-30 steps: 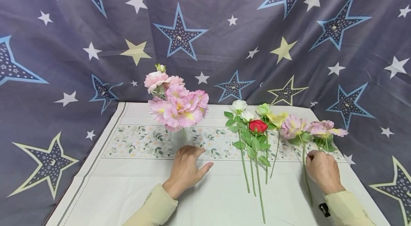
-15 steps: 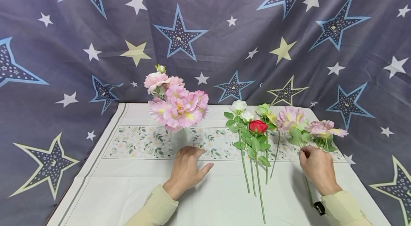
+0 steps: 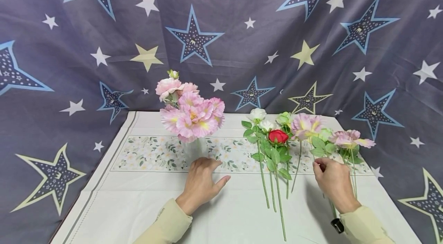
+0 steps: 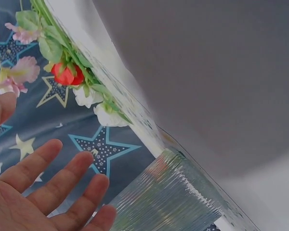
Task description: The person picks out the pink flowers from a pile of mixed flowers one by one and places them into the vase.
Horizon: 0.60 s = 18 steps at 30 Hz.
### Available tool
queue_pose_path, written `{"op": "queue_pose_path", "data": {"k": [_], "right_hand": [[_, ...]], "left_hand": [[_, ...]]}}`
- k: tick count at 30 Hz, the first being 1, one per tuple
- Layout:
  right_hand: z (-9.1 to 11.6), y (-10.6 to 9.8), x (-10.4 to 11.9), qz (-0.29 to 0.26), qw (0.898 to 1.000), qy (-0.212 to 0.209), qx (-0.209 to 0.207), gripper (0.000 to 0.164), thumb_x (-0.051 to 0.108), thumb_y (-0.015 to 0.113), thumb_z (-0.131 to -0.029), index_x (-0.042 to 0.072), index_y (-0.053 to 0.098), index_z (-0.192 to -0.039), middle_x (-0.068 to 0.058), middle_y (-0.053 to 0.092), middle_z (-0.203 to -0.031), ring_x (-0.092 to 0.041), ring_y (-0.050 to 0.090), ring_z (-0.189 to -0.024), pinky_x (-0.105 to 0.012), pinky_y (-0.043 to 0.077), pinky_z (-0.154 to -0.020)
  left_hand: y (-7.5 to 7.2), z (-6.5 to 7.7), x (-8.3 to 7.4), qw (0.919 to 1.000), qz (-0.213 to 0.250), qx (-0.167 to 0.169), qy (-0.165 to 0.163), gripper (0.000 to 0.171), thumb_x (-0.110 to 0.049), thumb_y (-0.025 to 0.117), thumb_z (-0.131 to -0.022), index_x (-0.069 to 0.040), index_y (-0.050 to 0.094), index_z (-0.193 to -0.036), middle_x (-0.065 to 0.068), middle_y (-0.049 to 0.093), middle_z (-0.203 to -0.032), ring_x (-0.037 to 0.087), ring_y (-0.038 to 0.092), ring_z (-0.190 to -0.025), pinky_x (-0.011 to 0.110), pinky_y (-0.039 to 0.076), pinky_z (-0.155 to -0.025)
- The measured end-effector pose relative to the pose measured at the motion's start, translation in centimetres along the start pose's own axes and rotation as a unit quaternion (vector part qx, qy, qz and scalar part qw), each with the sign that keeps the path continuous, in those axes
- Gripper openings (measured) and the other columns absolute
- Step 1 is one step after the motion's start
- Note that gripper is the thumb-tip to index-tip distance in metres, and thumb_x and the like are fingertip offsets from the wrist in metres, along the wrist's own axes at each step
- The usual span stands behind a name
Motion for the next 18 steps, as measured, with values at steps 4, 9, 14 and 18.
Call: {"op": "queue_pose_path", "data": {"k": [4,9,14,18], "right_hand": [[0.1,0.3,0.7,-0.006,1.000,-0.003,0.005,0.005,0.003,0.074,-0.087,0.001,0.078,-0.085,-0.008,0.072,-0.069,-0.021,0.067,-0.055,-0.037,0.052,-0.048],[0.3,0.7,1.8,-0.025,1.000,-0.014,0.010,0.004,0.001,0.074,-0.086,0.000,0.078,-0.085,-0.009,0.073,-0.070,-0.020,0.067,-0.056,-0.034,0.052,-0.048],[0.3,1.3,2.7,-0.040,0.999,-0.024,0.007,0.004,0.000,0.075,-0.086,0.001,0.078,-0.084,-0.008,0.073,-0.070,-0.019,0.068,-0.057,-0.033,0.053,-0.049],[0.4,1.7,3.5,-0.053,0.998,-0.035,0.006,0.004,-0.001,0.075,-0.086,0.001,0.078,-0.084,-0.008,0.073,-0.070,-0.018,0.068,-0.056,-0.032,0.055,-0.049]], "left_hand": [[0.0,0.0,-0.1,1.0000,0.000,-0.002,0.002,0.047,-0.048,0.085,-0.080,-0.014,0.075,-0.110,0.003,0.074,-0.106,0.029,0.063,-0.106,0.050,0.046,-0.101],[0.1,-0.1,-0.3,1.0000,0.006,-0.003,0.004,0.047,-0.047,0.085,-0.080,-0.012,0.075,-0.110,0.004,0.074,-0.106,0.031,0.063,-0.106,0.051,0.046,-0.101],[0.2,-0.1,-0.3,1.0000,0.007,-0.004,0.003,0.047,-0.046,0.085,-0.080,-0.012,0.075,-0.109,0.004,0.074,-0.106,0.031,0.063,-0.107,0.052,0.046,-0.101],[0.1,-0.1,-0.4,1.0000,0.008,-0.004,0.003,0.047,-0.046,0.085,-0.080,-0.012,0.075,-0.110,0.004,0.074,-0.106,0.031,0.063,-0.107,0.052,0.046,-0.101]]}}
Point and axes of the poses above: each hand's wrist, its own z-axis away from the middle knuckle, its own y-axis out of the palm, x = y × z, the point moved 2 cm from there along -z, towards the middle knuckle
